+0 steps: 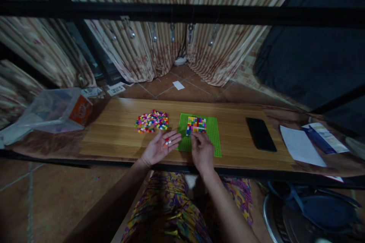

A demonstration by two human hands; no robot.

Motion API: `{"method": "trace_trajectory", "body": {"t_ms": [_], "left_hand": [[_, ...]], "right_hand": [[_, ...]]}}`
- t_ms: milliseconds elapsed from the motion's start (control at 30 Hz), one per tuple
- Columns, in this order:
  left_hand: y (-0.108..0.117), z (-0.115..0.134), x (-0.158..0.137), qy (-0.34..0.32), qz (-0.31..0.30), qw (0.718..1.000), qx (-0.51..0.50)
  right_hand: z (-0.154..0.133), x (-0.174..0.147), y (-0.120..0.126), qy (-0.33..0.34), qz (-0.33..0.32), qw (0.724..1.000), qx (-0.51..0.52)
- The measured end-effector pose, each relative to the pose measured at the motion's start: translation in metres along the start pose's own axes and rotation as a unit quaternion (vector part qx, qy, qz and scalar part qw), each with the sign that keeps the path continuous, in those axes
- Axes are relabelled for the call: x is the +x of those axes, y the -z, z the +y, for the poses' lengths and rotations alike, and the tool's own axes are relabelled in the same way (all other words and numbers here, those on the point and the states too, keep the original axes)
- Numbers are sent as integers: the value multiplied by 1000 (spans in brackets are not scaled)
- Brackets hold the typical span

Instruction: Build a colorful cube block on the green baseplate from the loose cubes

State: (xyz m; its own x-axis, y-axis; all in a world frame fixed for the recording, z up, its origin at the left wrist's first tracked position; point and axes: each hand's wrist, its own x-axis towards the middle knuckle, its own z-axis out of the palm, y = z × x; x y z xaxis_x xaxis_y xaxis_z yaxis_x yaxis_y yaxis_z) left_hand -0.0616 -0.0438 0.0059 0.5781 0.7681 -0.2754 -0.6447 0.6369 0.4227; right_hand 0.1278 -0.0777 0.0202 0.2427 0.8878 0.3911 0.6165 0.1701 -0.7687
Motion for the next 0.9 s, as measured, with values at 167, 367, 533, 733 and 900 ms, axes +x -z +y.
{"method": "trace_trajectory", "body": {"t_ms": [167, 367, 533, 733, 900], "left_hand": [[4, 0, 2, 1, -9, 1000, -10], [7, 0, 3, 17, -12, 999, -29], [7, 0, 3, 25, -4, 999, -40], [5, 1, 2, 18, 4, 999, -26], [2, 1, 0, 8, -4, 1000, -9]], "right_hand": [[-24, -20, -32, 77, -138, 987, 21], [-25, -17, -51, 98, -166, 980, -43], [-25, -15, -54, 94, -160, 978, -95], [-26, -16, -53, 75, -140, 982, -102], [-20, -17, -33, 28, -101, 995, -1]]}}
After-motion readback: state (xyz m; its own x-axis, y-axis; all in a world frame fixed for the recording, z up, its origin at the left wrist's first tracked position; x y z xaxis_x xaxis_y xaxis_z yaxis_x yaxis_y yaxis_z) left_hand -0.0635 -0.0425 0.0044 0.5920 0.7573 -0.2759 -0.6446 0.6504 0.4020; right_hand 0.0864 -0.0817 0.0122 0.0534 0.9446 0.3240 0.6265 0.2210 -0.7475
